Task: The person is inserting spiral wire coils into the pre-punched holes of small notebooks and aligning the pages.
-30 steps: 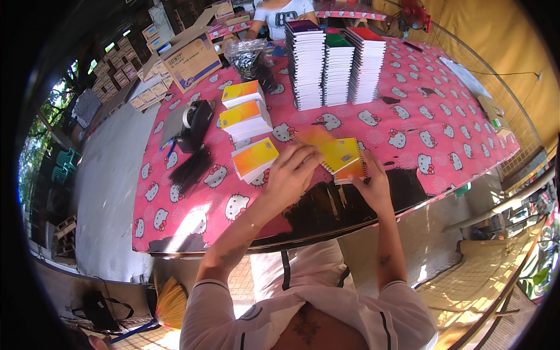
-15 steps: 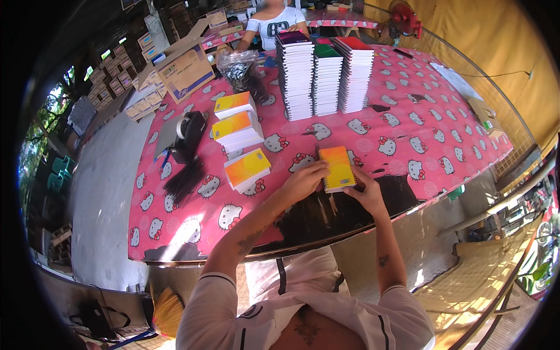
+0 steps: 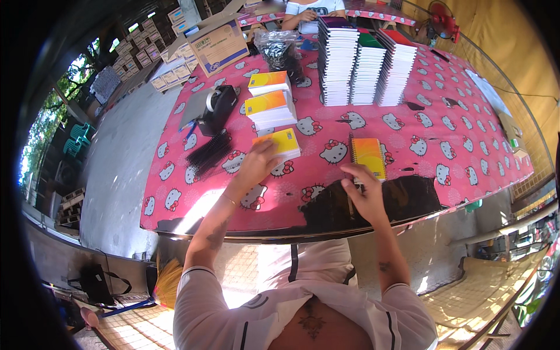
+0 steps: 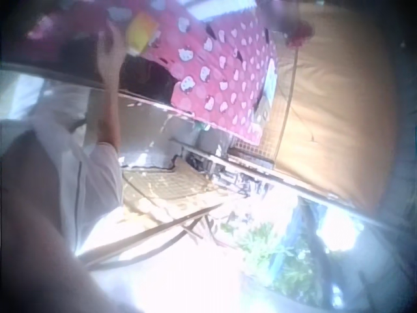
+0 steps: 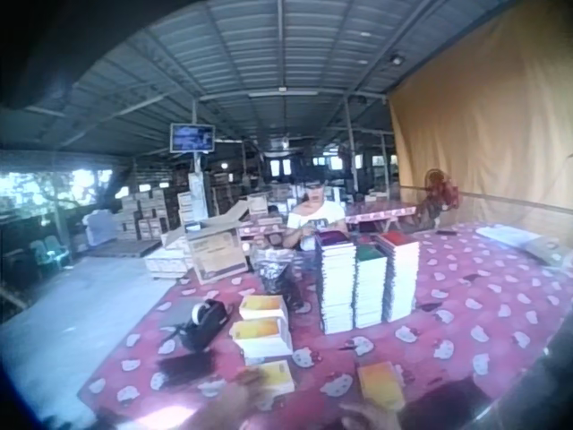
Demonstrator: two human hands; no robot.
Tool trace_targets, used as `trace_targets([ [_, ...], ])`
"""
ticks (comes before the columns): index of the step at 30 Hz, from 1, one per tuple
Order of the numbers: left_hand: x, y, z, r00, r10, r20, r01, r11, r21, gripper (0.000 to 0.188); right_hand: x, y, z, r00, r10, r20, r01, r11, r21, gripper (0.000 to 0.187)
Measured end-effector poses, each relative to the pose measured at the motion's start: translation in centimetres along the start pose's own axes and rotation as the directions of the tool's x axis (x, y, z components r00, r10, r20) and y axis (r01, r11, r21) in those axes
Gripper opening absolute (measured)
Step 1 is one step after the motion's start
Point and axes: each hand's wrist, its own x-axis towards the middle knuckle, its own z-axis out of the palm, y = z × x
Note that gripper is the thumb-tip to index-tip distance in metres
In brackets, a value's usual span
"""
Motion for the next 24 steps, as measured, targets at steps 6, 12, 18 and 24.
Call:
trace_targets([
  [6,-0.5,-2.2,0.4,0.987,-0.158,0.027,0.160,0.975,-0.155,0.023,1.8,1.9,6.7,0.938,0.118,0.325,-0.177,0.971,0.160,0.040],
  [12,1.8,-1.1,-0.8,0.913,-0.365,0.182,0.398,0.895,-0.200,0.020,4.9,7.8,10.6,0.931,0.199,0.307,-0.179,0.980,-0.092,0.058],
  [18,1.0,-1.0,-0.3,0.938,-0.332,0.101,0.345,0.925,-0.160,0.020,7.1,9.1,13.1,0.938,0.233,0.259,-0.205,0.970,-0.130,0.056],
  [24,0.4,-1.4,0.8,0.911,-0.409,-0.057,0.399,0.907,-0.137,0.021,7.2,8.5,14.4,0.988,0.088,0.123,-0.075,0.992,-0.105,0.043],
])
